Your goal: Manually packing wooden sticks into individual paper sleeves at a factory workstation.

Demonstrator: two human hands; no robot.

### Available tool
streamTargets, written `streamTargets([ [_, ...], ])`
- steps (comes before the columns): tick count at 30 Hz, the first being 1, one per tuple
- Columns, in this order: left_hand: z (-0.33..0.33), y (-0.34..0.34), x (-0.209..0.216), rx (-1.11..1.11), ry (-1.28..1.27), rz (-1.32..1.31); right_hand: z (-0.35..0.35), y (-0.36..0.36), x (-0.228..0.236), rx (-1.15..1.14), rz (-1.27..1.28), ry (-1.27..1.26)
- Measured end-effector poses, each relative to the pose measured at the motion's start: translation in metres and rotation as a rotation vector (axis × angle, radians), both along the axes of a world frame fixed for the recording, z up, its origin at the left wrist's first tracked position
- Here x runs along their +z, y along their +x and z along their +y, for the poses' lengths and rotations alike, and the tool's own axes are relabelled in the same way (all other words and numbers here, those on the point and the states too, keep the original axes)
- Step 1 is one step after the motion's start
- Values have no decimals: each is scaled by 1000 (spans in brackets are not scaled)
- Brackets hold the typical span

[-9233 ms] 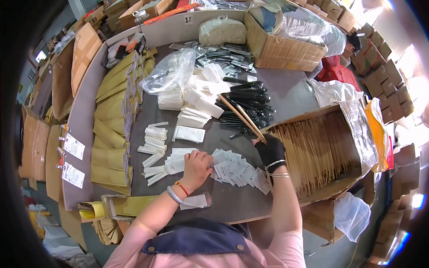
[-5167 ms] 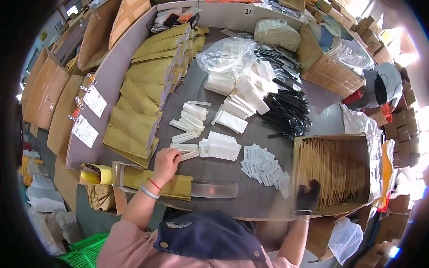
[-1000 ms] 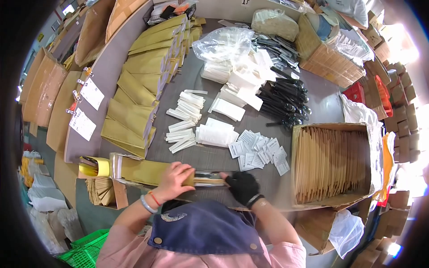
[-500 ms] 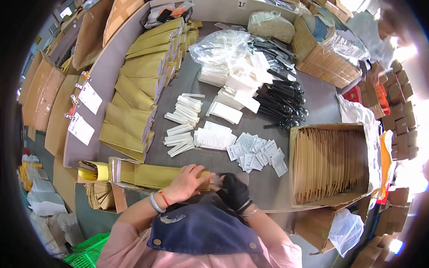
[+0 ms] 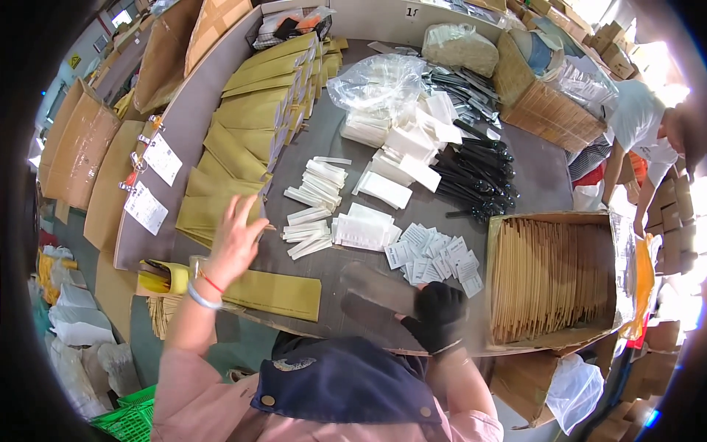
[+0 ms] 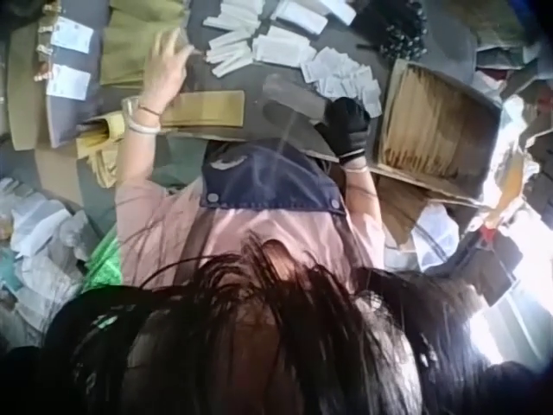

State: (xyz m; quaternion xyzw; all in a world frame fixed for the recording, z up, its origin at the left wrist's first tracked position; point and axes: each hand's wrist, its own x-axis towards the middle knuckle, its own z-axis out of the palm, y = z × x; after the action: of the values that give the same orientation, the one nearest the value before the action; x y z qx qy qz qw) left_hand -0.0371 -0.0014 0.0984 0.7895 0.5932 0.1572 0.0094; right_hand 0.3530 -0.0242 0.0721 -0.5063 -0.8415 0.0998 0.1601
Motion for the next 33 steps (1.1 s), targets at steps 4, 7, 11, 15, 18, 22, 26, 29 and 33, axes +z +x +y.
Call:
streamTargets([
  [4, -70, 61, -82, 252, -125, -206, -8, -16, -7, 34, -30, -10],
  [7, -86, 85, -111, 388, -148, -386, -6, -23, -2, 68, -79, -21],
  [11, -89, 78, -117, 383, -192, -490, -3, -27, -5, 131, -110, -21],
  [15, -88, 81, -111, 392, -210, -494, -5, -42, -36, 213, -51, -254],
  [18, -81, 80, -107, 347, -200, -526, -7, -96, -55, 302, 58, -204],
  [22, -55, 65, -113, 264, -71, -504, 4, -93, -45, 319, 224, -91],
  [26, -13, 52, -110, 360, 36, -338, 16, -4, -54, -35, 217, 155],
  [29, -6, 42, -111, 350, -15, -285, 21, 72, -38, -681, 132, -161],
  [33, 13, 60, -97, 269, -50, -394, -11, 217, -89, -966, 203, 245],
])
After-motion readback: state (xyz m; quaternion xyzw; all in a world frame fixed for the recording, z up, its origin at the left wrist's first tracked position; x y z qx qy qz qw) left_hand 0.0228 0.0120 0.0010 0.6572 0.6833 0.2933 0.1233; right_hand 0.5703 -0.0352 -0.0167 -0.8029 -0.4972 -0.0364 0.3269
